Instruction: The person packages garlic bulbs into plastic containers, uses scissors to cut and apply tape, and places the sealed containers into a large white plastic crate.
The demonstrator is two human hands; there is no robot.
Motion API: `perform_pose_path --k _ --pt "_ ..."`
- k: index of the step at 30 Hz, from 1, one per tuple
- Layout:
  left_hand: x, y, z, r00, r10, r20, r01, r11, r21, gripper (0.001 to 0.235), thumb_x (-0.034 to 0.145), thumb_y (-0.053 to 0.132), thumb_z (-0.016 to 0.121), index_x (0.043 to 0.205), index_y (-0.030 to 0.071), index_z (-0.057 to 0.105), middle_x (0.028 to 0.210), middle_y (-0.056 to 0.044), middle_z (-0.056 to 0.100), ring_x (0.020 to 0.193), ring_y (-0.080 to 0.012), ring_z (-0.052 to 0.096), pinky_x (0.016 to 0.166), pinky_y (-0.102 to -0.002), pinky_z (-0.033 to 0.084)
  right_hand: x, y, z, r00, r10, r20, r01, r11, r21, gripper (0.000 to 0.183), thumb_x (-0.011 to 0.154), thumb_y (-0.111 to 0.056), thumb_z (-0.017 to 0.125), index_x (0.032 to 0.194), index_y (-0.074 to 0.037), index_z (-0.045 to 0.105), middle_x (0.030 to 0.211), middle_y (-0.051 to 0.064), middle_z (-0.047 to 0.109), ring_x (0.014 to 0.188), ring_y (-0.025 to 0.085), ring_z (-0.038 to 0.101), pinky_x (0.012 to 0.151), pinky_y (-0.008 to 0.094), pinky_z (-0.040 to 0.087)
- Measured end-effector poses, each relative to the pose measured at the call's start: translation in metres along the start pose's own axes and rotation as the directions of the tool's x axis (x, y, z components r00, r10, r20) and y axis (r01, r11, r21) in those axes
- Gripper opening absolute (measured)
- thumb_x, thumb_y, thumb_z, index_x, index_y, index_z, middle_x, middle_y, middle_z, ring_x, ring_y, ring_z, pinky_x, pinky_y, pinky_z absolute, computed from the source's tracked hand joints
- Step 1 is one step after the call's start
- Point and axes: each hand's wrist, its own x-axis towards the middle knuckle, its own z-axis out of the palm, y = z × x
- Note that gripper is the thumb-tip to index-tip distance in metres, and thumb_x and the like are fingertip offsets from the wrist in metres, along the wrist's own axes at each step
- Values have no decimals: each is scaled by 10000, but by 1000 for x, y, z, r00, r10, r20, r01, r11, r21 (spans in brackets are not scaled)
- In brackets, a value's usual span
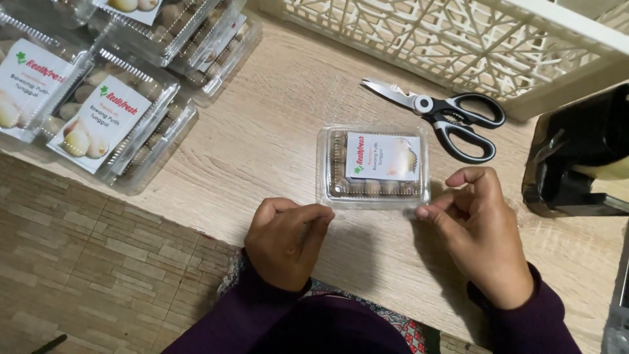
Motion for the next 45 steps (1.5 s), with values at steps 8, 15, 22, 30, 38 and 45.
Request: perform_pose_path --k 8,15,22,30,38,45 --pt "1 -1 2 1000 27 -8 -27 999 18 47 953 176 716 975 142 740 683 69 676 699 -177 594 677 -296 515 1 -3 1 999 -10 -31 7 994 -109 433 861 -39 781 1110 -75 429 846 103 803 779 167 781 708 279 563" --pt "-1 -3 5 999 36 -16 -35 999 29 81 971 188 699 1019 139 742 707 57 714 675 -180 598 707 -313 514 1 -7 1 999 35 -26 -38 994 -102 455 852 -43 793 1116 -89 425 845 101 802 789 171 788 739 282 577" --pt "-2 -1 6 1000 2 -28 0 998 68 111 981 235 679 1012 163 757 651 68 676 703 -186 595 645 -301 512 3 -4 1 999 41 -31 -45 989 -142 461 842 -57 810 1115 -85 440 846 84 804 773 159 777 723 286 569" --pt "-3 -2 7 1000 6 -25 -4 997 72 126 980 236 678 1019 154 766 645 78 686 720 -183 604 623 -292 512 3 -10 0 996 83 -20 -85 986 -143 458 845 -77 813 1119 -94 447 836 74 799 772 160 777 742 291 577" --pt "-1 -2 8 999 -40 -16 42 989 143 131 968 268 686 997 191 787 618 81 655 758 -165 612 542 -301 488 8 3 0 997 76 -13 -77 986 -147 496 832 -108 832 1116 -120 425 775 40 750 910 138 725 854 282 526" --pt "-3 -3 6 994 -101 36 93 977 189 137 928 322 712 968 220 795 724 64 709 775 -172 622 540 -336 516 13 5 -2 986 158 62 -163 983 82 507 832 -9 815 1161 -105 441 738 74 700 680 151 665 623 275 526"
